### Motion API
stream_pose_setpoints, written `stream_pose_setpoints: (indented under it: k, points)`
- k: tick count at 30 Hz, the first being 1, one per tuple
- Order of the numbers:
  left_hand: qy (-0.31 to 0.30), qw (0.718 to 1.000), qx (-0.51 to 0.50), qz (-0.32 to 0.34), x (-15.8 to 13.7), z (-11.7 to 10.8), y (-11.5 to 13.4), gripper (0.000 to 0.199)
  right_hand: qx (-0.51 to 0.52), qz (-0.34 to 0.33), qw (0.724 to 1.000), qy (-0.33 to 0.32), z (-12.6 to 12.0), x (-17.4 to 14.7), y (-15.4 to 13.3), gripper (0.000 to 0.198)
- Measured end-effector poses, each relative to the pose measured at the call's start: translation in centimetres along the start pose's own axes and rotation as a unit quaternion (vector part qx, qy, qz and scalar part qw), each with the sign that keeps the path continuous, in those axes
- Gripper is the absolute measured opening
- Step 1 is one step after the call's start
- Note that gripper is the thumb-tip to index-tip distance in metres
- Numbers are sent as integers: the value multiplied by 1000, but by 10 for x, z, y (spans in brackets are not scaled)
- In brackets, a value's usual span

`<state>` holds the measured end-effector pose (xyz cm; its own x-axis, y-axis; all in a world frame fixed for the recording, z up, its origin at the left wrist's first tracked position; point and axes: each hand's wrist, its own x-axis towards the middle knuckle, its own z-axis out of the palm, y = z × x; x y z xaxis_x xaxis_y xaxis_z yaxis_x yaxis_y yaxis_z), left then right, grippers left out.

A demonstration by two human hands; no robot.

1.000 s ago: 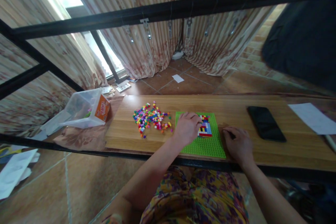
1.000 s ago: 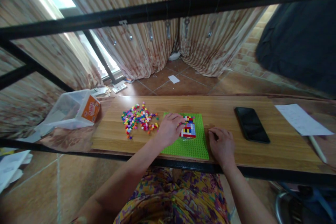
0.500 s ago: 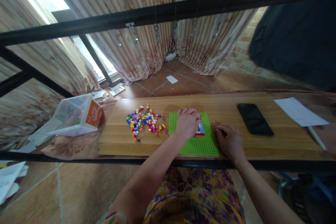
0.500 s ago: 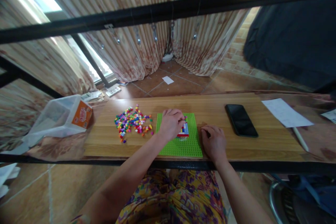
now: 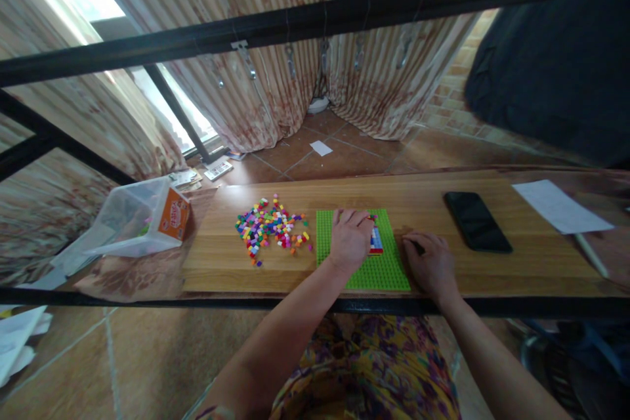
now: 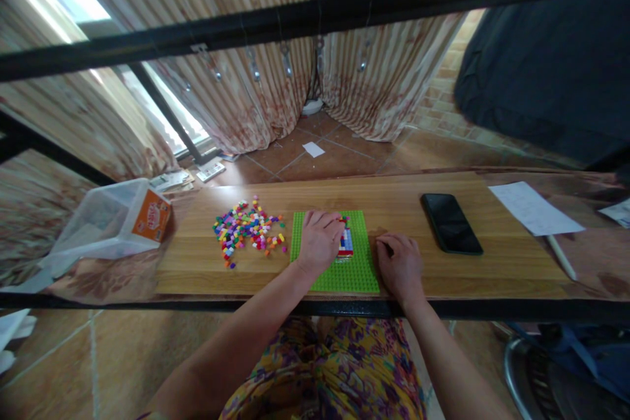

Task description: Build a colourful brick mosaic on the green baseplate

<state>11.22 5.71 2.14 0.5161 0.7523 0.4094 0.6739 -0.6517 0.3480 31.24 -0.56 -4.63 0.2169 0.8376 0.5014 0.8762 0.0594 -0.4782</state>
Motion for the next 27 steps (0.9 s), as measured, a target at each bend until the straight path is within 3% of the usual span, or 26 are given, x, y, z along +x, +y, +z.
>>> stream_pose_setpoints:
  k: [18,22,27]
  points:
    - [-23,999,49,-5,-4,1,10,22,-13,-10,1000,-2,3,-1,5,29]
    - [-16,999,28,-17,-12,-5,14,20,-16,-17,1000,4,2,-2,7,32]
    - [-1,998,-31,-53,-33,-18,10,32,-18,-27,999,-8,1,-3,10,30]
